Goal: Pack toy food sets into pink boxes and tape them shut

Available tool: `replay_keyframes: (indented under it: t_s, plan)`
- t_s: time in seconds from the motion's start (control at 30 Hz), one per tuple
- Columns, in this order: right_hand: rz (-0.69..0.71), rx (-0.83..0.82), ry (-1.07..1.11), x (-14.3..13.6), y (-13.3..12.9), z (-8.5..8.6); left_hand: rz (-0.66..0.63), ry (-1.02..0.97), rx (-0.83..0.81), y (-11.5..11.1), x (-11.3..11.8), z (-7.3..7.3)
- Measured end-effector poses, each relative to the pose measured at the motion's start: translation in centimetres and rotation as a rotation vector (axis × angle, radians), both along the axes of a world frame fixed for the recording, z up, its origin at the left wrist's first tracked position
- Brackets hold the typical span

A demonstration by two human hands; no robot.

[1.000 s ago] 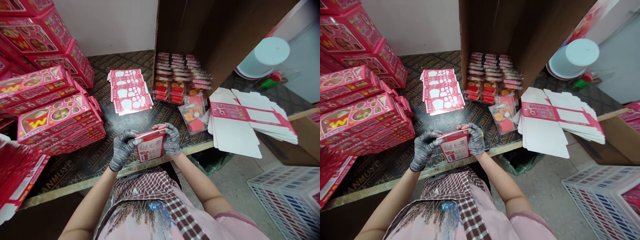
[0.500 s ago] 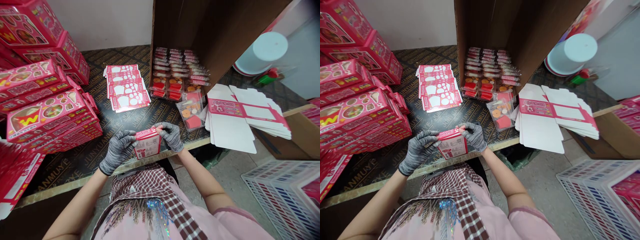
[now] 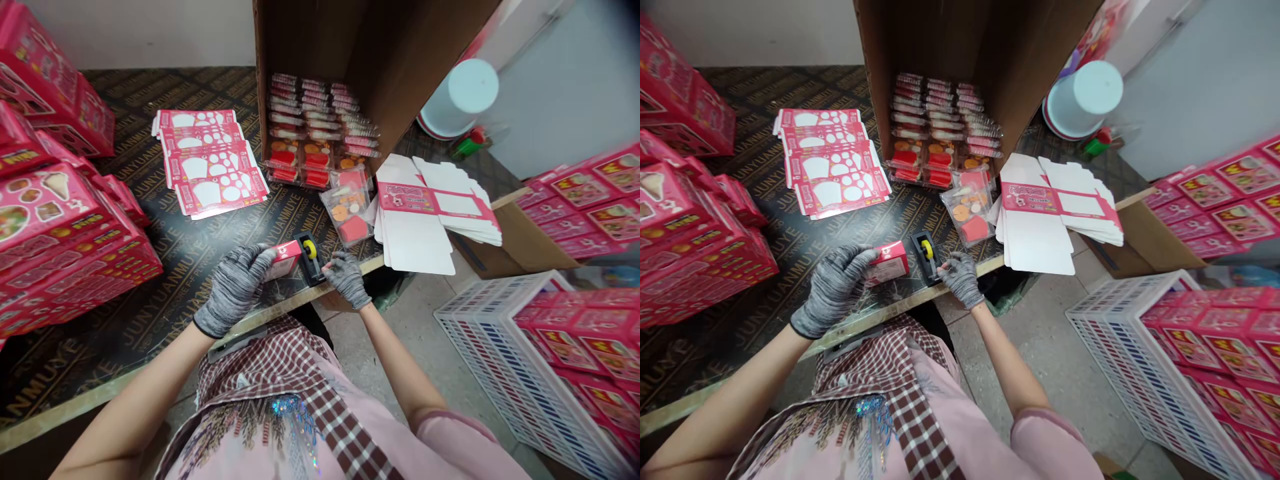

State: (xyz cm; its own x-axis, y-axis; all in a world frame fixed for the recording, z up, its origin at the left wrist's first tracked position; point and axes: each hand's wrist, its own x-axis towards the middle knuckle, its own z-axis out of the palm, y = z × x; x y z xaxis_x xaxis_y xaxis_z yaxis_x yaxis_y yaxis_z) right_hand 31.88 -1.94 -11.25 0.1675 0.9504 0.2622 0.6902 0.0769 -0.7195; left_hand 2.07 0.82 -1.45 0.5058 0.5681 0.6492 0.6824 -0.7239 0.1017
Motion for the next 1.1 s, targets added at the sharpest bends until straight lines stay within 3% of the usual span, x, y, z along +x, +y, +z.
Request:
replay_keyframes:
  t_s: [0.13, 0.27, 0.4, 0.57, 0.77, 0.97, 1.1]
  plan:
    - [0.048, -0.088, 0.087, -0.8, -0.3, -2.1, 0.018, 0.072, 0.066, -0.4, 1.2, -1.1]
    - [-0.057, -0.006, 0.250, -2.1, -0.3, -1.5, 0.016, 0.069, 0.154, -0.6, 1.5, -1.4]
    - [-0.149, 0.001, 0.390, -2.2, -2.0, -1.3, 0.039, 0.080, 0.058, -0.3, 1.2, -1.6]
    - [-0.181, -0.053, 0.343, -2.3, -4.9, -3.6, 0.027, 0.046, -0.004, -0.1, 1.0, -1.7]
    - [-0.258, -0.075, 0.194, -3.1, -4.2, -5.4, 0.039, -0.028, -0.128, -0.2, 1.3, -0.8]
    - [-0.286, -0.026, 0.189, -3.0, -4.4, -4.0, 0.041, -0.024, -0.165, -0.1, 1.2, -0.5]
    - [-0.309, 0.040, 0.212, -2.6, -5.7, -0.3, 0.031, -0.024, -0.151, 0.0, 1.2, -0.6]
